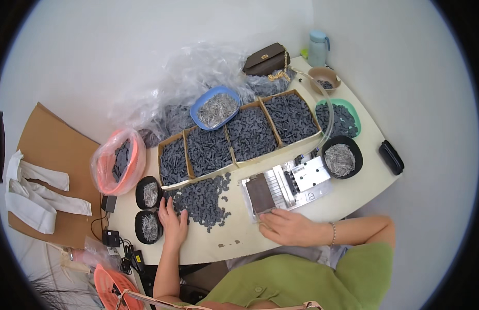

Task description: The person picks up small grey and silver metal components from a table and places them into a sorting machine one at a time by hand.

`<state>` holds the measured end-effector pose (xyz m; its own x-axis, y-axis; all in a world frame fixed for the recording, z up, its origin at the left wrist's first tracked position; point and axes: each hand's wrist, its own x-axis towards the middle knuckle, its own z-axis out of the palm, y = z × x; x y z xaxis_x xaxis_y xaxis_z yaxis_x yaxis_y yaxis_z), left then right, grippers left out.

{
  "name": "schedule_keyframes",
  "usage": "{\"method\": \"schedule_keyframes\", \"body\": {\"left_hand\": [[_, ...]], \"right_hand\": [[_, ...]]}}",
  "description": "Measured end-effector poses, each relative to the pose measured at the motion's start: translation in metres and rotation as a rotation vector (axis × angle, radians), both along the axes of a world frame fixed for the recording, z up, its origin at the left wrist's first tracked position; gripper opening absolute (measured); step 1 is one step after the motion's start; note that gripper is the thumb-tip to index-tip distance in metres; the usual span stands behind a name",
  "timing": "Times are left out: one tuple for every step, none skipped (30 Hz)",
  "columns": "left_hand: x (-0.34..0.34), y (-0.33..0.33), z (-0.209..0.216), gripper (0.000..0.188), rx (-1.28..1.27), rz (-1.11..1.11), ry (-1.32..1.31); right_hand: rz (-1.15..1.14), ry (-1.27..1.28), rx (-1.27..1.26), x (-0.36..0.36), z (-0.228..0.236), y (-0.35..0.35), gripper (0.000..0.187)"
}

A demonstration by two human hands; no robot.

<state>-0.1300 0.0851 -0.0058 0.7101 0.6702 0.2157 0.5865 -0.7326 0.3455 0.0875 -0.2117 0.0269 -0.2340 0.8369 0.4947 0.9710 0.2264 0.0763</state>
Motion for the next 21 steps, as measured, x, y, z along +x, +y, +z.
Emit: {"method": "schedule_keyframes", "body": {"left_hand": [[-0.001, 0.000, -0.003, 0.065, 0.009, 0.023, 0.050], [-0.002, 0.000, -0.005, 0.067, 0.023, 0.004, 0.078], [-0.002, 0.000, -0.007, 0.069, 0.037, -0.014, 0.105], [-0.001, -0.001, -0.009, 0.072, 0.049, -0.035, 0.134], [0.002, -0.001, -0.011, 0.073, -0.055, -0.091, 0.061], [0.005, -0.006, -0.011, 0.074, -0.062, -0.130, 0.073], [0.010, -0.015, -0.008, 0.075, -0.067, -0.167, 0.082], [0.015, -0.022, -0.006, 0.076, -0.072, -0.203, 0.092], [0.018, -0.026, -0.004, 0.077, -0.081, -0.208, 0.091], [0.022, -0.029, -0.004, 0.078, -0.073, -0.211, 0.070], [0.025, -0.031, -0.004, 0.078, -0.065, -0.214, 0.049], [0.029, -0.034, -0.004, 0.078, -0.057, -0.217, 0.029], [0.036, -0.039, 0.001, 0.075, -0.005, -0.243, 0.011], [0.042, -0.046, 0.011, 0.072, 0.050, -0.266, -0.005], [0.050, -0.052, 0.016, 0.069, 0.104, -0.288, -0.023], [0.056, -0.056, 0.015, 0.062, 0.089, -0.402, -0.092], [0.060, -0.061, 0.013, 0.056, 0.069, -0.515, -0.150], [0.065, -0.067, 0.011, 0.049, 0.049, -0.636, -0.211], [0.073, -0.079, 0.013, 0.044, 0.104, -0.694, -0.208], [0.083, -0.095, 0.016, 0.039, 0.153, -0.763, -0.210], [0.091, -0.109, 0.018, 0.035, 0.207, -0.828, -0.212]], "right_hand": [[-0.015, -0.023, -0.020, -0.005, 0.001, -0.002, 0.021], [-0.030, -0.046, -0.041, -0.007, 0.002, -0.002, 0.022], [-0.026, -0.053, -0.053, -0.007, 0.003, -0.001, 0.022], [-0.025, -0.058, -0.069, -0.009, 0.003, -0.002, 0.023], [-0.023, -0.063, -0.084, -0.012, 0.003, -0.002, 0.023], [-0.019, -0.082, -0.071, -0.013, 0.003, -0.003, 0.025], [-0.014, -0.104, -0.057, -0.012, 0.002, -0.002, 0.028], [-0.008, -0.126, -0.043, -0.011, 0.002, -0.001, 0.030], [-0.006, -0.108, -0.016, -0.010, 0.001, -0.001, 0.029], [-0.005, -0.095, 0.009, -0.008, 0.000, -0.001, 0.028], [-0.004, -0.081, 0.033, -0.005, 0.000, 0.000, 0.027], [0.023, -0.071, 0.068, 0.000, -0.002, 0.002, 0.026], [0.047, -0.061, 0.103, 0.006, -0.003, 0.004, 0.025], [0.074, -0.049, 0.139, 0.013, -0.001, 0.007, 0.024], [0.060, -0.047, 0.189, 0.020, 0.004, 0.010, 0.023], [0.061, -0.047, 0.242, 0.029, 0.011, 0.016, 0.022], [-0.023, -0.023, 0.240, 0.040, 0.020, 0.027, 0.022], [-0.112, -0.003, 0.237, 0.052, 0.030, 0.040, 0.023], [-0.175, 0.171, 0.231, 0.067, 0.035, 0.059, 0.024], [-0.247, 0.339, 0.219, 0.081, 0.038, 0.077, 0.024], [-0.250, 0.558, 0.219, 0.089, 0.042, 0.094, 0.028]]}}
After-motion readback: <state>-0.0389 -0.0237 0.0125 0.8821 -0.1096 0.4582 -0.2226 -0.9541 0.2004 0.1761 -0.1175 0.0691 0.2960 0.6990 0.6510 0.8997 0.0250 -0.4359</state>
